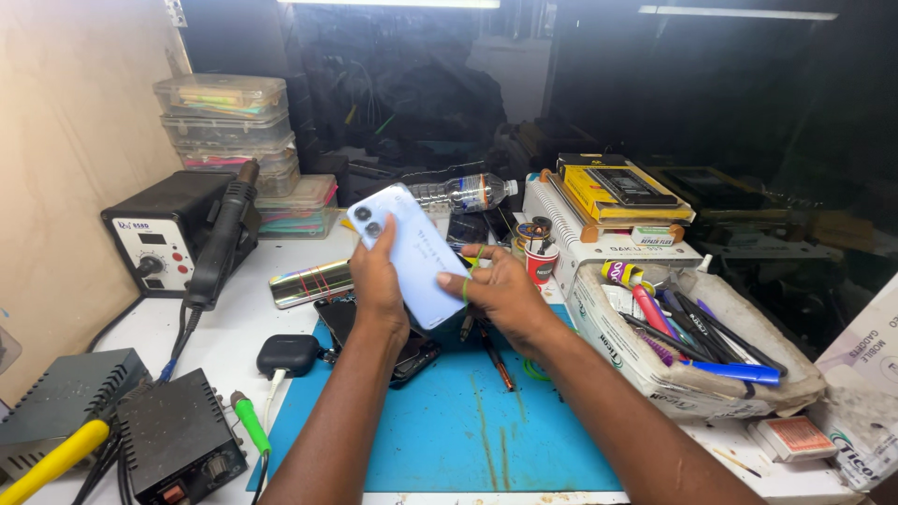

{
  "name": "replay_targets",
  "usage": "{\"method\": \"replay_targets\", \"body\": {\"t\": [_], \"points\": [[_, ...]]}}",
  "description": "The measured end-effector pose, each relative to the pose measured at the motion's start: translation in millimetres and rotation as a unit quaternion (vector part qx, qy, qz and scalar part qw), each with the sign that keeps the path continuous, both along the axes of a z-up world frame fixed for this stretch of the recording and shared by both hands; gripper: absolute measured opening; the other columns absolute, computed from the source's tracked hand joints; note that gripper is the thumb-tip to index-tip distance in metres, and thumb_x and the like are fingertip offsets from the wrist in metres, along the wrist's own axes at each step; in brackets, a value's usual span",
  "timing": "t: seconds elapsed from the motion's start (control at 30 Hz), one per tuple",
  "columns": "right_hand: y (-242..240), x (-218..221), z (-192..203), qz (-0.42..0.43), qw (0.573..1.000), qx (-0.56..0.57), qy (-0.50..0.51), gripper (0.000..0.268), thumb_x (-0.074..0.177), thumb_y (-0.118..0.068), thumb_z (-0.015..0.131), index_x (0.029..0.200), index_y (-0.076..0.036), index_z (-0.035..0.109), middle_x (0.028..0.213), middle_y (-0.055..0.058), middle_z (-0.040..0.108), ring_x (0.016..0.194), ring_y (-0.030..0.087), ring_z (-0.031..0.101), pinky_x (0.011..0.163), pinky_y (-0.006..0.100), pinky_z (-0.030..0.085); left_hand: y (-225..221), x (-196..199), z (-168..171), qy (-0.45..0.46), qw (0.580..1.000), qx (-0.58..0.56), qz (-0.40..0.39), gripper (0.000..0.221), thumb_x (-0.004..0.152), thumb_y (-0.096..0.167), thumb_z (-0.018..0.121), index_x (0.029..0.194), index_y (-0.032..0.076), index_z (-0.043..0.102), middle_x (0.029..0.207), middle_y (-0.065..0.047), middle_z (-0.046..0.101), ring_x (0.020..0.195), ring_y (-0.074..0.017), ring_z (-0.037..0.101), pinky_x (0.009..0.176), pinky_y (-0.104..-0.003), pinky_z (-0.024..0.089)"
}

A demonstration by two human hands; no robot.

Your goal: The person applies adhesive to a phone component, handles multiple mobile devices and screens, and installs a battery into a phone chassis using a screwdriver.

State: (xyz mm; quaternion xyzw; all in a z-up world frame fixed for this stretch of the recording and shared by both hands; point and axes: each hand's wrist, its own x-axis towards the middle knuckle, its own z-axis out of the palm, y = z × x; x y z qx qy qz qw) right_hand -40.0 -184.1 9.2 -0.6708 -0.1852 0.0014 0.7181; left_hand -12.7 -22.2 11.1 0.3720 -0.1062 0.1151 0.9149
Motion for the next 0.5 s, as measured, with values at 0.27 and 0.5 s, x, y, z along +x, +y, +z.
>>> {"method": "replay_targets", "body": {"t": [0.27,0.5], "points": [[-16,-2,2,0.159,0.971,0.142,0.106,0.038,0.099,-0.027,0.071,0.12,0.003,0.061,0.098,0.007,0.071,0.084,0.01,0.07,0.074,0.023,0.059,11,-8,4,-0.129,0.963,-0.022,-0.234,0.054,0.097,0.033,0.064,0.14,0.001,0.056,0.123,-0.011,0.069,0.118,-0.0243,0.066,0.109,-0.043,0.052],[-13,-2,5,0.153,0.98,0.076,0.105,0.041,0.088,-0.03,0.068,0.117,-0.001,0.061,0.098,0.009,0.074,0.086,0.015,0.075,0.08,0.028,0.062,14,-7,-1,-0.158,0.949,-0.037,-0.27,0.031,0.098,0.022,0.067,0.123,0.005,0.06,0.108,-0.01,0.07,0.101,-0.0237,0.07,0.097,-0.046,0.055]]}}
